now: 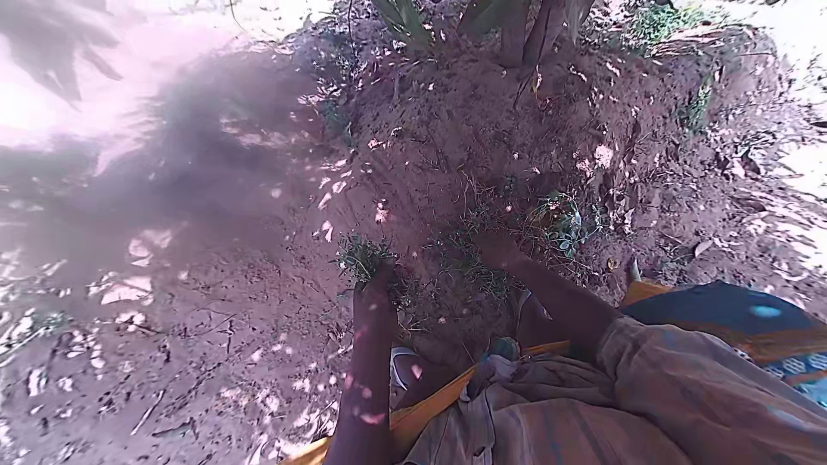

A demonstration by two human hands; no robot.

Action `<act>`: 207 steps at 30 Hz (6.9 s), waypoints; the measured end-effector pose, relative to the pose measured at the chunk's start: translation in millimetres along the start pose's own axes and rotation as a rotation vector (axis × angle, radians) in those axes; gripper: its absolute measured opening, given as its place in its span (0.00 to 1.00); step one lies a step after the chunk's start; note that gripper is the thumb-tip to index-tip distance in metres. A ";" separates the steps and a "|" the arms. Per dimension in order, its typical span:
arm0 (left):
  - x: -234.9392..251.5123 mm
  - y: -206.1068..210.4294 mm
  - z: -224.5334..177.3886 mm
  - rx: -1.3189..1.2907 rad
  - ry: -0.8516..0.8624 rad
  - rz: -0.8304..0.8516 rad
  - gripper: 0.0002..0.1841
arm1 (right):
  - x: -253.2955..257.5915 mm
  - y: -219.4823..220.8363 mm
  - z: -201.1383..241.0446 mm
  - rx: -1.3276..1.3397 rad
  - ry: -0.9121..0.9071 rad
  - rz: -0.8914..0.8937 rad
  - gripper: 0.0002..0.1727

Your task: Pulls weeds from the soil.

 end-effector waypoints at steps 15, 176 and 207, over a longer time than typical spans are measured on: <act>-1.1 7.1 -4.7 -0.051 0.056 0.103 0.05 | -26.5 -95.5 18.1 0.418 -0.346 -0.405 0.16; 6.0 -14.3 -7.0 -0.387 0.030 0.049 0.10 | -18.6 -79.6 -31.2 0.100 0.110 -0.407 0.26; -5.5 12.1 1.5 -0.250 -0.139 0.270 0.18 | -39.4 -82.5 81.7 0.893 -0.519 -0.386 0.16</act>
Point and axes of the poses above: each hand's wrist, its own x-axis towards the middle knuckle, its own y-axis out of the palm, z = x × y, the point moved 9 cm from there along x, towards the middle knuckle, and after that the axes turned 13 degrees about -y, right-handed, at the moved point
